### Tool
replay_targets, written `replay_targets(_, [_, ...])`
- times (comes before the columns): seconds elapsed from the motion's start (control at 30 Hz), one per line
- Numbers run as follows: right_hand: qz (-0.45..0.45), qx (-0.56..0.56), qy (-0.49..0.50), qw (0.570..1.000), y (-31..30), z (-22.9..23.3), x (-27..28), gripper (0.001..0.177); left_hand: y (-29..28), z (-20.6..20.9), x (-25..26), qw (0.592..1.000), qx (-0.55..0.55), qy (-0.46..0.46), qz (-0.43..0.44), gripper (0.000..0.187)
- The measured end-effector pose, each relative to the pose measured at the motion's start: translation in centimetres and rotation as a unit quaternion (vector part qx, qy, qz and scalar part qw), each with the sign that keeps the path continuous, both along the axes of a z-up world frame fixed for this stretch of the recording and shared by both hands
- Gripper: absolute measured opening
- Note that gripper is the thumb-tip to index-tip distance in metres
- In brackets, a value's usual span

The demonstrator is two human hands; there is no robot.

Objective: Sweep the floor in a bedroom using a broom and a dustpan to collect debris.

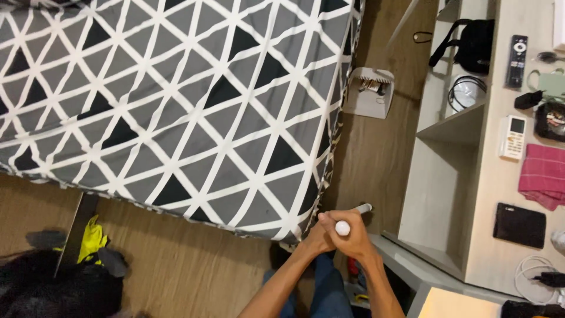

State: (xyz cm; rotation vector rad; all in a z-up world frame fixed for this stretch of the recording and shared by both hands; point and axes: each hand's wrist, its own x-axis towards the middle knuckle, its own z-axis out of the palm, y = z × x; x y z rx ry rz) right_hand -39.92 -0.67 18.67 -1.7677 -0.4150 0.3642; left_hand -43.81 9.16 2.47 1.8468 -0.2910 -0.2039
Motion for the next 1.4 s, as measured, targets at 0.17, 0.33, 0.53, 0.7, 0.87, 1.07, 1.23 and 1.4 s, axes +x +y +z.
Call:
replay_targets(0.17, [-0.021,0.005,-0.031,0.999,2.6,-1.0,-2.7,0.037,2.2,1.0,-2.1,0.999,-0.040,0.016,0.004,0.018])
replay_targets(0.33, [-0.071,-0.037,-0.052,0.995,6.9,-3.4,-7.4,0.035,5.4,-5.1,-6.1,0.999,-0.009,-0.021,-0.032,0.016])
replay_targets(0.53, [-0.082,-0.020,-0.050,0.995,14.2,-5.0,-13.5,0.040,13.0,-6.9,-12.3,0.996,-0.005,0.010,-0.087,0.014])
replay_targets(0.7, [-0.038,-0.049,0.004,0.998,19.2,-4.8,-17.3,0.043,16.6,-11.8,-18.2,0.999,0.010,-0.024,-0.036,0.021])
replay_targets(0.87, [0.011,-0.056,0.021,0.998,22.6,-5.4,-18.9,0.047,20.3,-8.5,-20.7,0.997,-0.006,-0.078,0.029,0.023])
replay_targets(1.07, [0.037,-0.039,-0.016,0.998,26.9,-5.5,-21.3,0.042,26.9,-1.5,-22.1,0.983,0.133,0.090,0.089,0.023])
replay_targets(1.23, [0.054,-0.001,0.008,0.998,30.2,-7.1,-23.9,0.039,31.7,2.0,-24.3,0.973,0.138,0.119,0.138,0.024])
replay_targets(1.4, [0.006,0.018,-0.044,0.999,34.1,-9.2,-26.0,0.037,34.7,-0.7,-25.1,0.982,-0.006,0.025,0.189,0.025])
